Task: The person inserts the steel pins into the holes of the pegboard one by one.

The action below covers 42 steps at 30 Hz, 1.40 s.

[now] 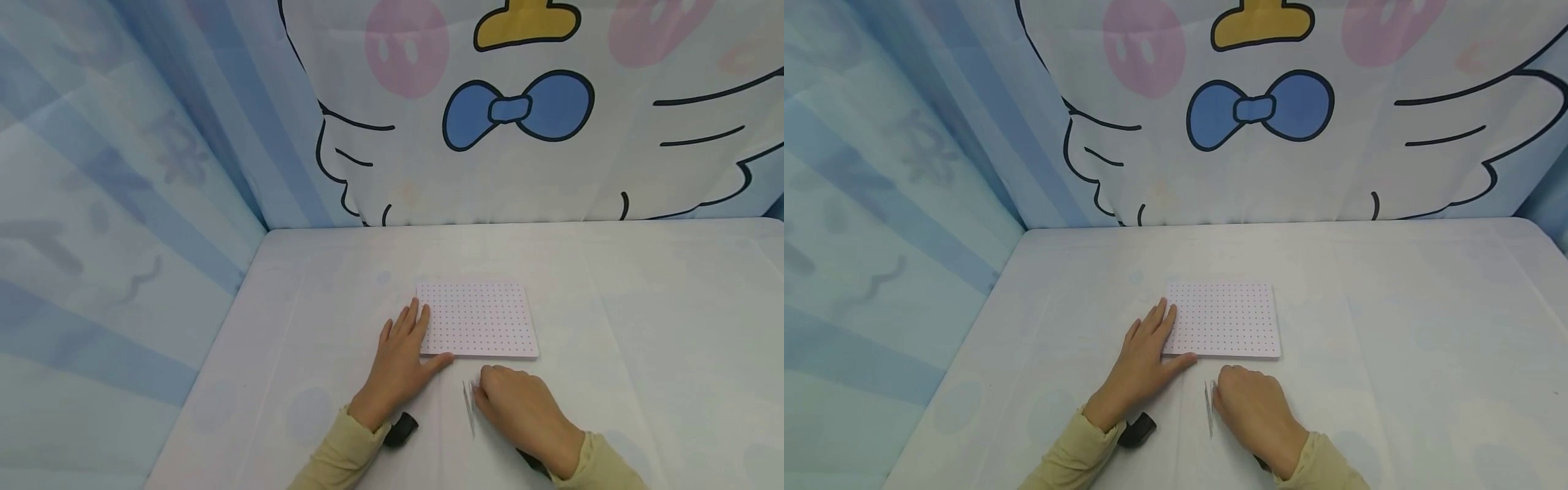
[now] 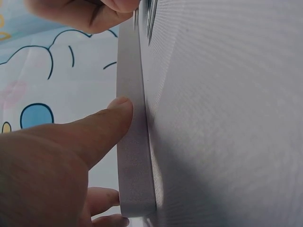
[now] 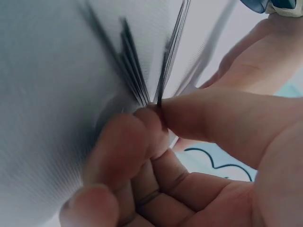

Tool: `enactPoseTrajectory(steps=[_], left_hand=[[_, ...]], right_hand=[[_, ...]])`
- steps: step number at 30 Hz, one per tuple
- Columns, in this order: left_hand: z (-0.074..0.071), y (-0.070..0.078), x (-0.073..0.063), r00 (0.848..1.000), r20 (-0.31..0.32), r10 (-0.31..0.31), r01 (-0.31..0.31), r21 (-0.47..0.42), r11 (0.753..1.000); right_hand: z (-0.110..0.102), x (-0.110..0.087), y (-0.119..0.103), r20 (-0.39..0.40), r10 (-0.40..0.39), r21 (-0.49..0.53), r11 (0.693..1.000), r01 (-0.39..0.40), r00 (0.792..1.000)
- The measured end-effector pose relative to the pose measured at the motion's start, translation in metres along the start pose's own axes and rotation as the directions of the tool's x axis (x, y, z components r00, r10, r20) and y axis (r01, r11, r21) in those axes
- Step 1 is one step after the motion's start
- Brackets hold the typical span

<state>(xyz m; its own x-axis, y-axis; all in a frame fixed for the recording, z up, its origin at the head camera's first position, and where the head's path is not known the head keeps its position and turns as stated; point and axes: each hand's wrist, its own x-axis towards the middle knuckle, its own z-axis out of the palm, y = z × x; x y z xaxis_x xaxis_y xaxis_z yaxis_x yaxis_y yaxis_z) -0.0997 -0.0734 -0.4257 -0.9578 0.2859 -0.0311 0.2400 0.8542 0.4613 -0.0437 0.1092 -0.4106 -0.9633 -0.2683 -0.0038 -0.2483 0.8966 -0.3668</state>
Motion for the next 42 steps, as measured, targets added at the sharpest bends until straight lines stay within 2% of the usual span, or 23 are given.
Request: enactPoseTrajectory(steps=[10,15,25,29,36,42], left_hand=[[0.001,-0.001,0.000,1.000,-0.012,0.008,-0.008,0.011,1.000],[0.000,0.000,0.000,1.000,-0.015,0.015,-0.015,0.004,1.000],[0.000,-0.001,0.000,1.000,-0.011,0.010,-0.010,0.004,1.000],[0.000,-0.001,0.000,1.000,-0.005,0.006,-0.006,0.003,1.000],[0.000,-0.001,0.000,1.000,-0.009,0.009,-0.009,0.003,1.000],[0.001,-0.001,0.000,1.000,-0.014,0.011,-0.011,0.011,1.000]], right_hand=[[-0.010,0.004,-0.002,0.074,0.035,0.110,0.993,-0.043,0.997],[-0.012,0.005,-0.001,0.072,0.009,0.168,0.986,-0.021,0.997],[-0.016,0.010,0.006,-0.055,-0.113,0.248,0.961,0.123,0.992],[-0.022,0.012,0.009,-0.054,-0.115,0.281,0.952,0.125,0.992],[-0.031,0.015,0.013,-0.119,-0.110,0.268,0.953,0.138,0.987],[-0.040,0.020,0.018,-0.144,-0.095,0.284,0.950,0.133,0.985]])
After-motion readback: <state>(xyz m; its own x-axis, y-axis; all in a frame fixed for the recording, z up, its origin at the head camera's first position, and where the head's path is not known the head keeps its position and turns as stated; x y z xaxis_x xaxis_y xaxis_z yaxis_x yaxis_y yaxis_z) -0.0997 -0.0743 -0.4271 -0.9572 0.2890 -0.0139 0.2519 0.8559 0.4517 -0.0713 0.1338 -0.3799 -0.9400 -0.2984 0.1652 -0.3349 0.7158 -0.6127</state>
